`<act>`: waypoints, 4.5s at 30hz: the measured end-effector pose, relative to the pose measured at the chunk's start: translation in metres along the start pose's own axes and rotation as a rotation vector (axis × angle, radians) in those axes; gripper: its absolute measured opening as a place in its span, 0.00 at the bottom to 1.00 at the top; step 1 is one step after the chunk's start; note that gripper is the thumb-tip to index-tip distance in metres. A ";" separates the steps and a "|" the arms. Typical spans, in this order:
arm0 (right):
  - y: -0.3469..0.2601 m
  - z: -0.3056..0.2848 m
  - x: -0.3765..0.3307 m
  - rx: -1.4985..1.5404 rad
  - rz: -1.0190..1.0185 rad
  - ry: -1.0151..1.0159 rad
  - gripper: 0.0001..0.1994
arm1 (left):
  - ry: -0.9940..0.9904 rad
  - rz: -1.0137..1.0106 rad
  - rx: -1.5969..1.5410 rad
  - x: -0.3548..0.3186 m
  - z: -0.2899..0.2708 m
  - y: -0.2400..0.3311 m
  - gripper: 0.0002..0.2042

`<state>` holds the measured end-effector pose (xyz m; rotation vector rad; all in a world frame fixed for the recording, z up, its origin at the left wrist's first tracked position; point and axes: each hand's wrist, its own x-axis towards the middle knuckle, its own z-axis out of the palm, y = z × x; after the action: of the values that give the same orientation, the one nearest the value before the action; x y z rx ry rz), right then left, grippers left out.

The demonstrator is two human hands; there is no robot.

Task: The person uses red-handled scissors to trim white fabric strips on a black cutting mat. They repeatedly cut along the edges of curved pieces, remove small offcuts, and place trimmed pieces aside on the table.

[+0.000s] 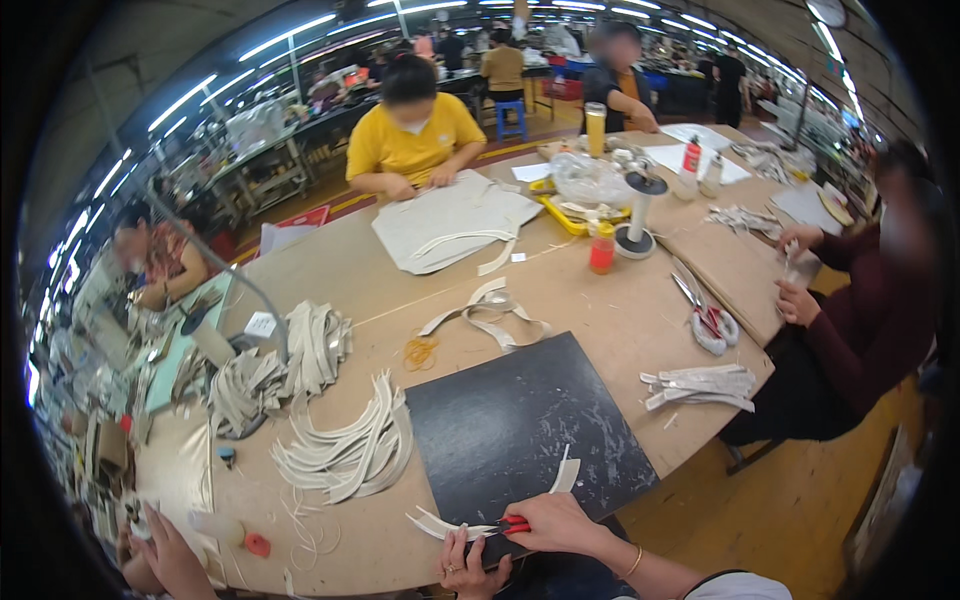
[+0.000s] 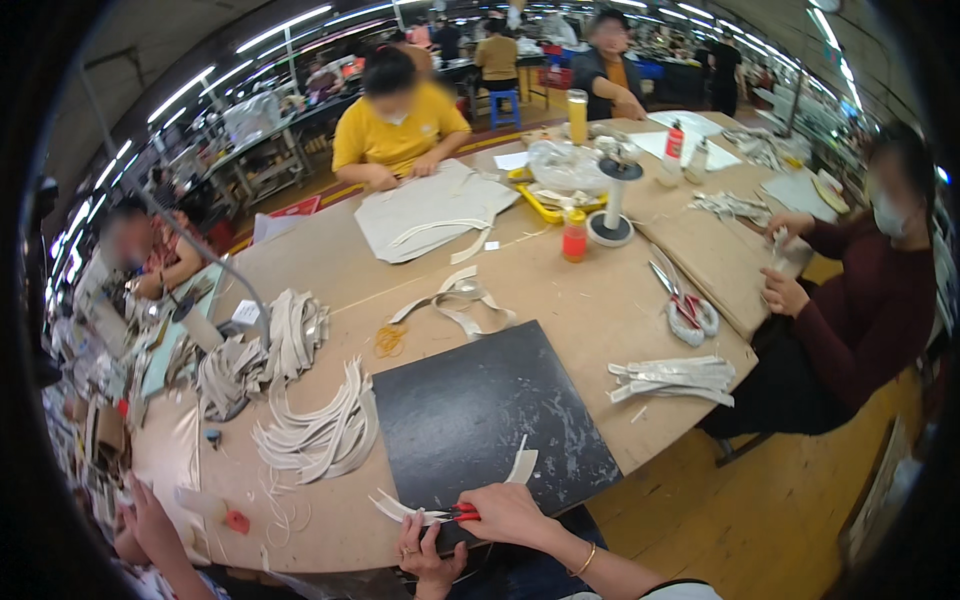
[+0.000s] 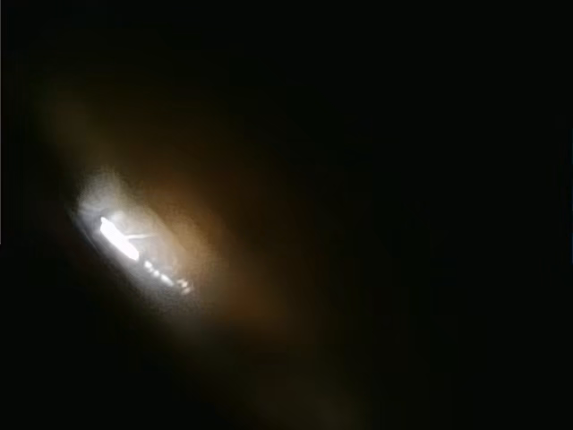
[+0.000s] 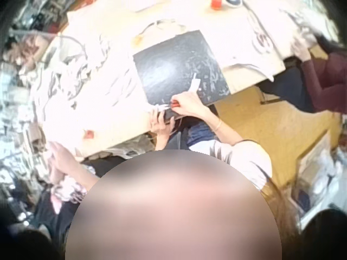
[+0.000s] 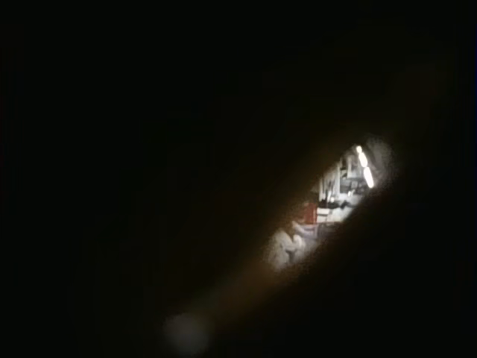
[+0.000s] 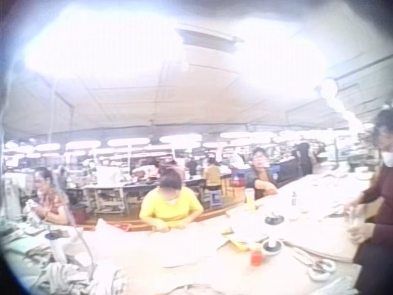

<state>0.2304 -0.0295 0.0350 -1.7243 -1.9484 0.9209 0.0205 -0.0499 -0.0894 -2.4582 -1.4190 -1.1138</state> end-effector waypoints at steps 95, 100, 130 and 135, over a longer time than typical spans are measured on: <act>-0.008 0.007 0.002 -0.030 0.125 0.120 0.11 | 0.118 -0.698 0.045 0.041 -0.064 -0.041 0.44; -0.013 0.002 0.002 -0.041 0.082 0.099 0.10 | 0.340 -0.684 -0.113 0.100 -0.075 -0.065 0.39; 0.006 0.005 0.002 0.028 -0.039 0.042 0.09 | 0.341 -0.703 -1.050 0.092 -0.134 -0.060 0.36; 0.006 0.003 0.002 0.012 -0.026 -0.012 0.12 | 0.304 -0.635 -1.117 0.103 -0.128 -0.055 0.36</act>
<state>0.2321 -0.0279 0.0284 -1.6866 -1.9637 0.9341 -0.0611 0.0022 0.0543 -2.0903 -1.8117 -2.9109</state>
